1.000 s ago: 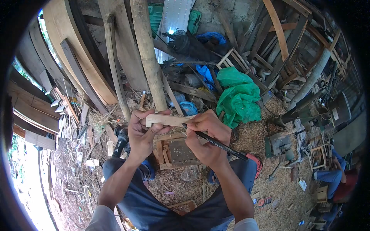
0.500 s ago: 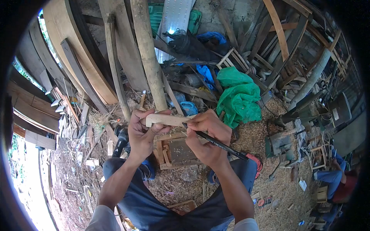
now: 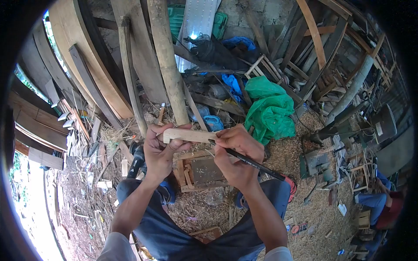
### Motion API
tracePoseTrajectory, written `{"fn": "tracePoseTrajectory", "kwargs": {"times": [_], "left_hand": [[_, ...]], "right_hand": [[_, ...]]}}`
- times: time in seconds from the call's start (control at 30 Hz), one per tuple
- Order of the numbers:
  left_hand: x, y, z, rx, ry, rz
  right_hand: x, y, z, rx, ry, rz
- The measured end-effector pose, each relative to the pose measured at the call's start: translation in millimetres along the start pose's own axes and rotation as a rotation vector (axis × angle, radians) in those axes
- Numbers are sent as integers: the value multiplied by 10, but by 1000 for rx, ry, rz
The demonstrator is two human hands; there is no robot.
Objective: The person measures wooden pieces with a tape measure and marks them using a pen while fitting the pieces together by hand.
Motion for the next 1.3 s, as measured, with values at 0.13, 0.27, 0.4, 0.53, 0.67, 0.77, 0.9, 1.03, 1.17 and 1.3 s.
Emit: {"fn": "tracePoseTrajectory", "kwargs": {"times": [0.13,0.27,0.4,0.53,0.67,0.77,0.9,1.03,1.17,1.3], "left_hand": [[9,26,-11,13,23,3],[8,32,-17,-32,0,-21],[7,34,-19,-18,2,-13],[14,25,-1,24,29,7],[17,15,-4,32,23,17],[15,14,-7,31,26,16],[17,20,-9,37,23,18],[16,11,-10,29,21,21],[12,32,3,42,19,30],[13,36,-5,17,15,5]], "right_hand": [[3,-12,-29,8,16,17],[6,-14,-24,-1,18,19],[20,-20,-8,-23,5,-3],[6,0,-14,-58,0,15],[14,6,-18,-64,4,1],[15,-2,-18,-70,2,0],[27,-21,-7,-79,2,5],[19,-2,-7,-72,-1,12],[20,-2,-6,-66,-5,8],[22,-5,-2,-64,-3,6]]}}
Point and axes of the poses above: each hand's wrist, its own x-axis towards the middle knuckle, its own z-axis out of the palm, y = z × x, the point moved 4 cm from there along x, towards the middle knuckle, and after that the axes turned 4 degrees about -y, right-handed, at the moved point
